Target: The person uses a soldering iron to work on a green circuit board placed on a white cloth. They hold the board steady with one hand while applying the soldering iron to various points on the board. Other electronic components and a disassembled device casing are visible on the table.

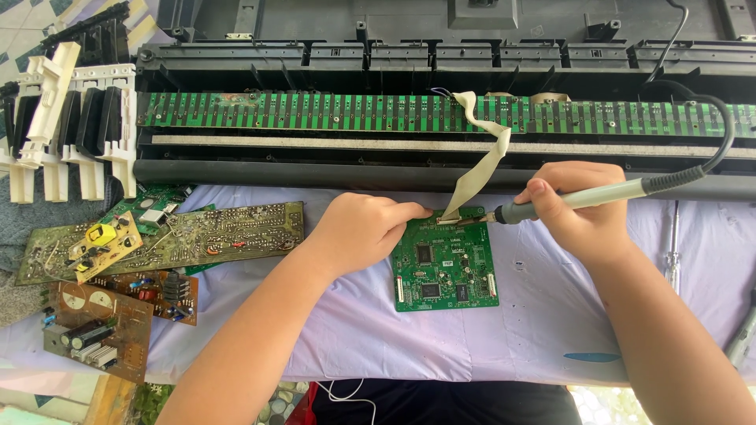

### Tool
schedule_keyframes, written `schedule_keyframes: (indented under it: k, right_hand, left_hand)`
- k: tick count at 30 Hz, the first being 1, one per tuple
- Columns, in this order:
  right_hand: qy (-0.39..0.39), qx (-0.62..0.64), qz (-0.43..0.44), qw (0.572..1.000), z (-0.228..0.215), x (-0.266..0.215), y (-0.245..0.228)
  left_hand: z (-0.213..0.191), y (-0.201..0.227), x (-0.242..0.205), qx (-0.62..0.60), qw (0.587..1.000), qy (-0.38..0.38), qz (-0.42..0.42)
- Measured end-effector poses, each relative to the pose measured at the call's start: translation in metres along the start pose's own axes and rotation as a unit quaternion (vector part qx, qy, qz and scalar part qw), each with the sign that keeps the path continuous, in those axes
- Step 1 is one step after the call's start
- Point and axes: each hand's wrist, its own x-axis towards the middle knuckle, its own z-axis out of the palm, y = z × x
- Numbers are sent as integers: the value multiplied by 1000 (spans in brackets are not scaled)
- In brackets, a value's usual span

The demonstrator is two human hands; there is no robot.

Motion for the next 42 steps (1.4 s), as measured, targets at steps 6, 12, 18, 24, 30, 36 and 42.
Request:
schedule_keyframes:
  k: [6,12,18,24,30,36,42]
  right_hand:
    - [-2,-21,16,1000,-11,0,11]
    - [9,2,10,1000,-1,2,1]
    - [13,35,26,999,6,4,-3]
    - [29,46,-6,998,9,6,-12]
    - [27,34,-30,999,12,2,-12]
    - [30,33,-37,998,13,1,-13]
    - [40,61,-26,997,14,0,-11]
  left_hand:
    - [0,1,0,-4,1000,-1,-4]
    - [0,0,1,12,1000,2,7]
    - [6,-5,1,11,1000,-4,1]
    - [7,-6,1,2,1000,-3,9]
    - [8,-7,-1,-4,1000,5,0]
    - [8,-6,0,3,1000,0,-1]
    - [2,1,2,1,1000,-1,-5]
